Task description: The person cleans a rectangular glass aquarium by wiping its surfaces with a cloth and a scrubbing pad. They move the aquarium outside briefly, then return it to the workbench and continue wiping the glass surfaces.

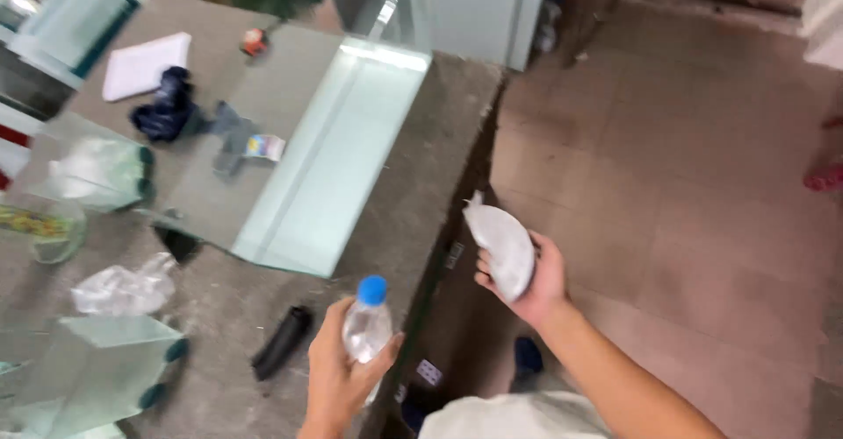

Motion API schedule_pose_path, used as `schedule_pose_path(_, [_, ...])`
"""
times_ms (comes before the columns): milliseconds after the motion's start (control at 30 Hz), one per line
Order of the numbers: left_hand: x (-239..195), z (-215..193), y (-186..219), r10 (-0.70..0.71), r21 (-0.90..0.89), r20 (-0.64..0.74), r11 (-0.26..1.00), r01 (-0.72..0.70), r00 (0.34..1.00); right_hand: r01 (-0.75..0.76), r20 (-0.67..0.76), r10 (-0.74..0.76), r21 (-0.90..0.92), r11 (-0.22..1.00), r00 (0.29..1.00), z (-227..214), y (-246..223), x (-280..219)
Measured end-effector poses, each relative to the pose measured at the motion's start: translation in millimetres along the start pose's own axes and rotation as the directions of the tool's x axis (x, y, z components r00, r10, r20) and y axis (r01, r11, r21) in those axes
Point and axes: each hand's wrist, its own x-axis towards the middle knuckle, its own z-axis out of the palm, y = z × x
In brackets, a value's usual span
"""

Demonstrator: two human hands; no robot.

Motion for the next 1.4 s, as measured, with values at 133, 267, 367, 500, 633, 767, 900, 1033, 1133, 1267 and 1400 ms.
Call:
schedule_pose_path(133, [20.7, 35.3, 79.8, -0.070, 0.276, 0.285, 0.961, -0.011, 0.956, 0.005, -0.062, -0.005, 0.006, 1.000, 0.998, 2.1, -28.5, -9.1])
schedule_pose_path(267, [45.1, 84.8, 91.4, 0.269, 0.444, 0.496, 0.739, -0.507, 0.826, 0.015, -0.101, -0.016, -0.004, 1.000, 0.995, -23.1, -43.7, -9.9])
schedule_pose_path(367, [53.6, 116.1, 107.0, 0.328, 0.551, 0.543, 0.555, -0.622, 0.773, 0.030, -0.189, -0.022, 0.036, 0.999, 0.982, -45.7, -52.0, -5.4])
schedule_pose_path(500, [54.9, 145.4, 129.2, 0.302, 0.635, 0.584, 0.408, -0.656, 0.753, 0.093, -0.226, -0.049, 0.187, 0.978, 0.973, -70.3, -57.6, 1.5])
schedule_pose_path(633, [47.5, 160.6, 142.0, 0.348, 0.658, 0.531, 0.406, -0.635, 0.773, 0.078, -0.191, -0.044, 0.173, 0.982, 0.981, -86.9, -65.8, -2.0])
schedule_pose_path(767, [42.7, 170.0, 157.8, 0.326, 0.688, 0.524, 0.382, -0.617, 0.786, 0.100, -0.209, -0.052, 0.228, 0.969, 0.976, -97.3, -69.9, -7.0])
schedule_pose_path(900, [37.2, 176.2, 162.4, 0.205, 0.719, 0.538, 0.394, -0.572, 0.818, 0.111, -0.169, -0.072, 0.233, 0.966, 0.983, -102.3, -73.8, -10.6])
schedule_pose_path(1033, [30.9, 169.5, 163.4, 0.176, 0.697, 0.535, 0.462, -0.549, 0.827, 0.111, -0.110, -0.092, 0.181, 0.977, 0.990, -103.1, -77.4, -13.1])
schedule_pose_path(1133, [18.4, 167.2, 172.8, 0.169, 0.678, 0.545, 0.488, -0.550, 0.821, 0.126, -0.056, -0.117, 0.222, 0.967, 0.992, -105.8, -76.1, -12.8])
schedule_pose_path(1267, [8.7, 182.2, 170.0, 0.127, 0.687, 0.568, 0.471, -0.554, 0.813, 0.109, -0.014, -0.109, 0.241, 0.964, 0.994, -103.9, -73.9, -14.4])
schedule_pose_path(1400, [9.2, 193.3, 155.8, 0.175, 0.696, 0.506, 0.496, -0.519, 0.845, 0.085, -0.063, -0.072, 0.231, 0.969, 0.995, -98.7, -78.8, -20.4])
